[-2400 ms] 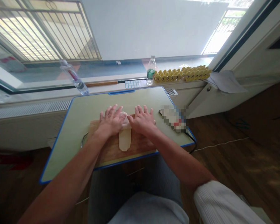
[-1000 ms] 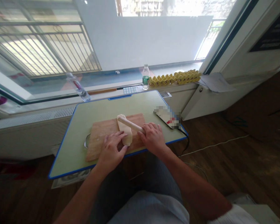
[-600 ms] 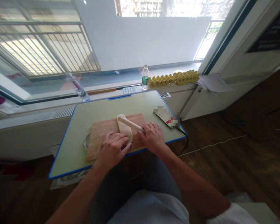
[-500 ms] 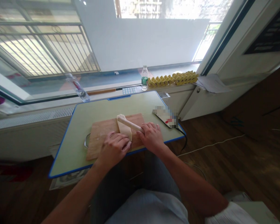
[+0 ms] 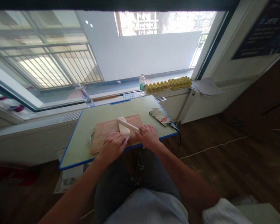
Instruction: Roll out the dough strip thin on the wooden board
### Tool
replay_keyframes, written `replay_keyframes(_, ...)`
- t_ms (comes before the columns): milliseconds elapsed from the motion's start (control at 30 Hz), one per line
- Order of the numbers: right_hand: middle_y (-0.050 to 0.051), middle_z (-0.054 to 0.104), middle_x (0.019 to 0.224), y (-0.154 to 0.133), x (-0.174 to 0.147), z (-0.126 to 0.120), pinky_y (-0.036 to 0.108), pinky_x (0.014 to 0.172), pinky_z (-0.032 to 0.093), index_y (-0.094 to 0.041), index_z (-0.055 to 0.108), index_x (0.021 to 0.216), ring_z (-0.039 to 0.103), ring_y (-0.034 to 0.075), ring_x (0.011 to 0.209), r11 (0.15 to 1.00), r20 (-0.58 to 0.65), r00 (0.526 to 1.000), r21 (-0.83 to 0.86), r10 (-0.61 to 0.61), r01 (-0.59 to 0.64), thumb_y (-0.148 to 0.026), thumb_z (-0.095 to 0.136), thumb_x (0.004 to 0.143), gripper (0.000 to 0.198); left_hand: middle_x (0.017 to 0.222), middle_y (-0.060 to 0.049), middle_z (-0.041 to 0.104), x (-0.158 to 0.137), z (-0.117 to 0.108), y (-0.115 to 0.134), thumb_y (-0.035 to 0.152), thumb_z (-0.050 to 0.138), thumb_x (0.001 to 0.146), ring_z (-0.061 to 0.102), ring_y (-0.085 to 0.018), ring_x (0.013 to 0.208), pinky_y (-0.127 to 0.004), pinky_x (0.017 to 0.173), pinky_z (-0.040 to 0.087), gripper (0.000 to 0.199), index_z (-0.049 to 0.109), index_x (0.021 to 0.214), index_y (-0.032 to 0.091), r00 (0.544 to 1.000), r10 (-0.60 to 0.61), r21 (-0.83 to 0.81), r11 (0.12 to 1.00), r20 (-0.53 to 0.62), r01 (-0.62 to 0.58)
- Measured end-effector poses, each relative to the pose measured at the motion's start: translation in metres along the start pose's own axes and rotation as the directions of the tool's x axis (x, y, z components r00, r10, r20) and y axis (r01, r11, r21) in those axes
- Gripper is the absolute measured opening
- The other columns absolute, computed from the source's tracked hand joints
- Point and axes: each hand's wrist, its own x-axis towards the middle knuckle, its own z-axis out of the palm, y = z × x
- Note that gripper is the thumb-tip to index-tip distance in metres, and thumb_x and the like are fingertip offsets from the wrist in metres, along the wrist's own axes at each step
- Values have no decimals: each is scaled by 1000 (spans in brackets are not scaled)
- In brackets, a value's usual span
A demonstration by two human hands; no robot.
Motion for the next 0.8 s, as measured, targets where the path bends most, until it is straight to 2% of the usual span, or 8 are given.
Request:
replay_keyframes(167, 9, 75, 127, 0, -1, -4, 42, 113, 37, -21, 74, 116, 60, 26, 127, 996, 28, 996, -4, -87, 87, -40, 66, 105, 24, 100, -7, 80, -31, 2, 5, 20, 57, 102, 71, -23, 97, -45, 98, 53, 17, 73, 97, 20, 996, 42, -46, 998, -77, -46)
replay_keyframes(333, 7, 75, 132, -11, 6, -9, 47, 116, 34, -25, 75, 115, 57, 28, 132, 985, 75, 984, -49, -159, 163, -40, 69, 103, 20, 100, -4, 80, -50, 3, 8, 24, 61, 102, 71, -22, 99, -44, 101, 52, 14, 74, 95, 24, 994, -5, -144, 989, -109, -11)
replay_keyframes(433, 6, 74, 132, -17, 14, -12, 50, 117, 33, -27, 76, 117, 57, 28, 133, 982, 87, 982, -71, -168, 175, -41, 69, 103, 21, 107, -5, 80, -40, 2, -3, 32, 62, 102, 70, -23, 109, -44, 106, 52, 14, 74, 103, 25, 968, -146, -229, 968, -204, 98)
replay_keyframes(533, 6, 75, 132, -15, 20, -13, 49, 116, 35, -29, 75, 120, 57, 28, 133, 980, 91, 981, -87, -173, 181, -41, 70, 103, 22, 122, -9, 78, -11, 5, -26, 38, 54, 104, 66, -27, 119, -46, 112, 50, 27, 74, 115, 23, 902, -352, -237, 926, -249, 296)
replay_keyframes(667, 5, 73, 137, -6, 21, -13, 45, 112, 38, -31, 75, 125, 57, 27, 133, 977, 71, 981, -103, -178, 185, -43, 69, 103, 26, 148, -13, 68, 27, 17, -52, 41, 45, 106, 57, -32, 140, -54, 124, 40, 43, 71, 133, 21, 841, -534, -122, 844, -92, 522)
replay_keyframes(800, 3, 74, 139, -5, 20, -9, 48, 114, 36, -35, 76, 126, 57, 28, 135, 974, 20, 986, -150, -168, 169, -52, 58, 108, 30, 161, -13, 59, 36, 26, -54, 40, 34, 109, 48, -34, 152, -67, 129, 28, 51, 66, 144, 23, 826, -563, -39, 825, 34, 564)
